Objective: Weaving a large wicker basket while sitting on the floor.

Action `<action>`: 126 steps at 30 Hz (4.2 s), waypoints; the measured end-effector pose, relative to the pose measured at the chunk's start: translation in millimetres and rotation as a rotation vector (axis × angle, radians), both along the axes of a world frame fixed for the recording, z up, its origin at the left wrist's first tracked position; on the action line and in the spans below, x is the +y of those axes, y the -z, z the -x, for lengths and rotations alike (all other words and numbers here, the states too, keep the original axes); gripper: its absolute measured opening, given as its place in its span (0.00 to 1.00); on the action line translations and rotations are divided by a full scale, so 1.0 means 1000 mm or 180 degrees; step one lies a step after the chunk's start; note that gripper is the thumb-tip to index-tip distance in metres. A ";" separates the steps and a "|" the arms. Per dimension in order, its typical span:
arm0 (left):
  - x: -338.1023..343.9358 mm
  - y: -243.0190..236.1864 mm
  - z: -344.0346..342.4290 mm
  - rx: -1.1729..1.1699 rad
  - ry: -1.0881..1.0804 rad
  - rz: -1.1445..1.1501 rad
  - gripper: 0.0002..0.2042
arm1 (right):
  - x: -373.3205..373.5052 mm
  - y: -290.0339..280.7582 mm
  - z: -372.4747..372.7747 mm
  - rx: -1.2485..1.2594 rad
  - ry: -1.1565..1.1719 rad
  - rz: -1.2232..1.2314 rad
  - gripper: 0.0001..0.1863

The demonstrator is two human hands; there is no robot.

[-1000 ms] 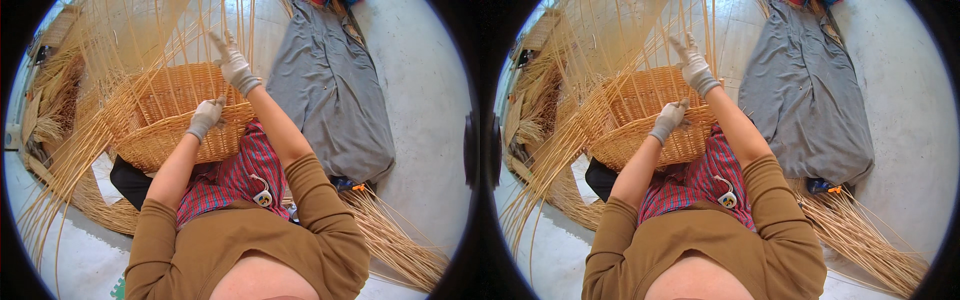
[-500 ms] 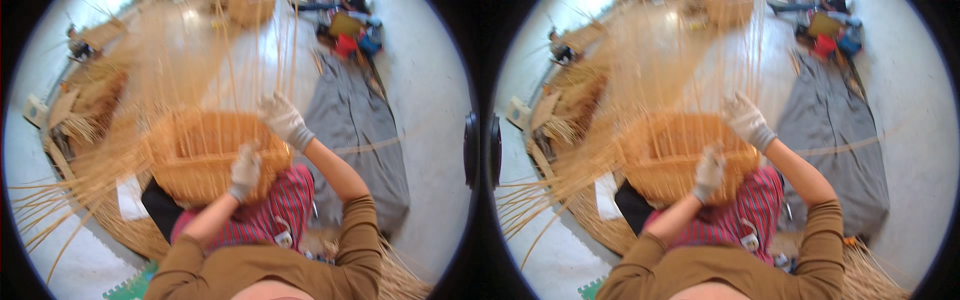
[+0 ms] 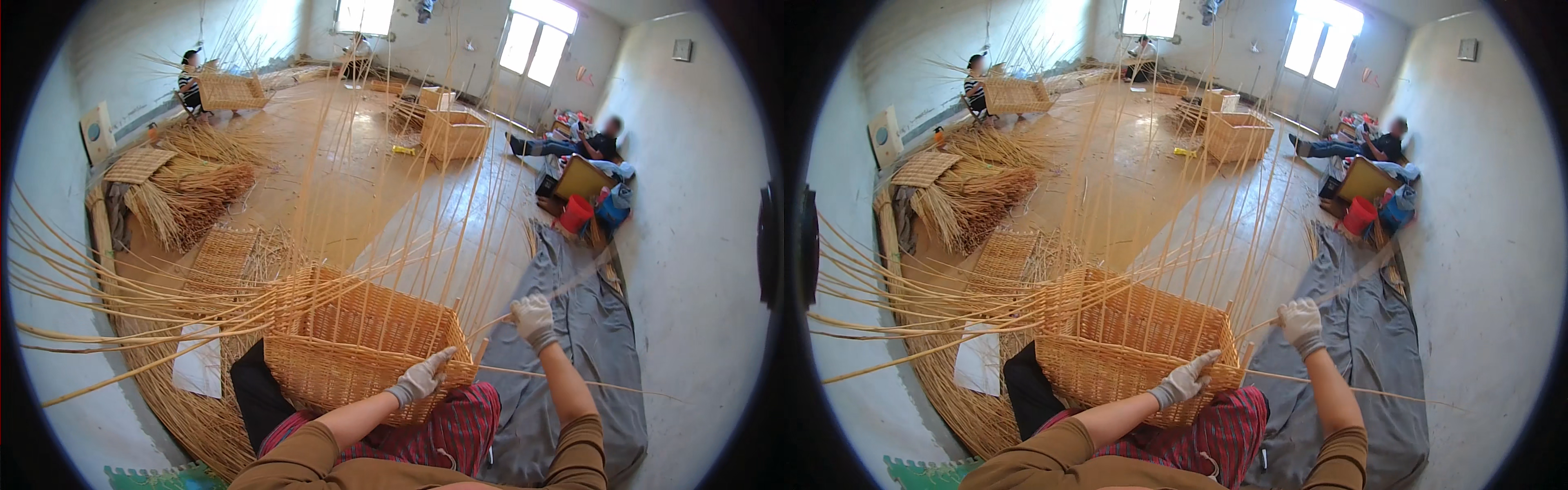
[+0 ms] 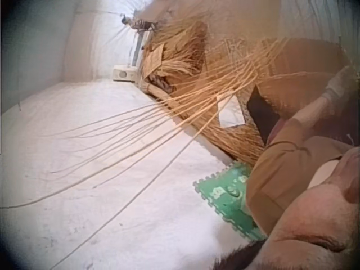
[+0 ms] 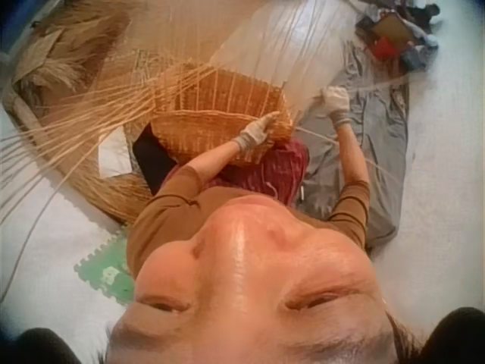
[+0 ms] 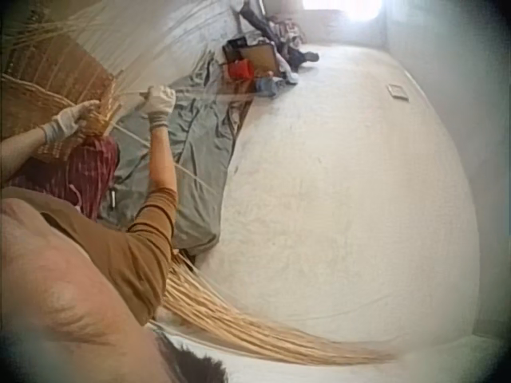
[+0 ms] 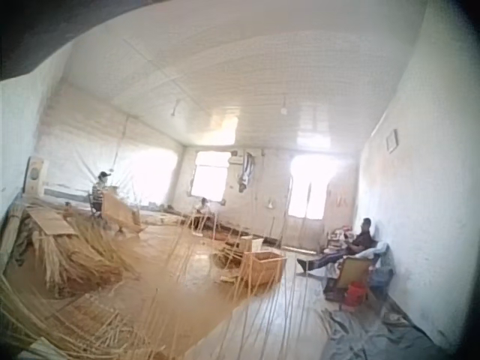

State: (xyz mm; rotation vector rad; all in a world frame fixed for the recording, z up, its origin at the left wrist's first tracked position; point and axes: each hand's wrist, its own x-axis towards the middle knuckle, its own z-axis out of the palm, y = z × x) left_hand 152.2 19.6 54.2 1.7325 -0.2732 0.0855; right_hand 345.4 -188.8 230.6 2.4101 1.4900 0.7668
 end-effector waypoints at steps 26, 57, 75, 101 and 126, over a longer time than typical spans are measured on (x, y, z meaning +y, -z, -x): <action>0.250 0.067 0.165 0.1505 -0.3720 -0.0834 0.47 | 0.100 0.108 0.135 0.1952 0.1859 -0.0086 0.41; 0.279 0.018 0.154 0.0871 -0.3079 0.1259 0.33 | 0.095 0.158 0.160 0.1076 0.2075 -0.1032 0.37; 0.382 -0.058 0.226 0.0923 -0.1227 0.1413 0.34 | 0.428 0.039 0.360 0.3676 -0.2931 -0.1069 0.21; 0.286 -0.020 0.127 -0.0631 -0.3617 0.1080 0.28 | 0.275 0.160 0.173 0.5251 0.0412 -0.3980 0.04; 0.313 0.036 0.092 0.1481 -0.3344 0.1549 0.27 | 0.492 0.096 0.071 0.2653 0.0927 -0.1540 0.31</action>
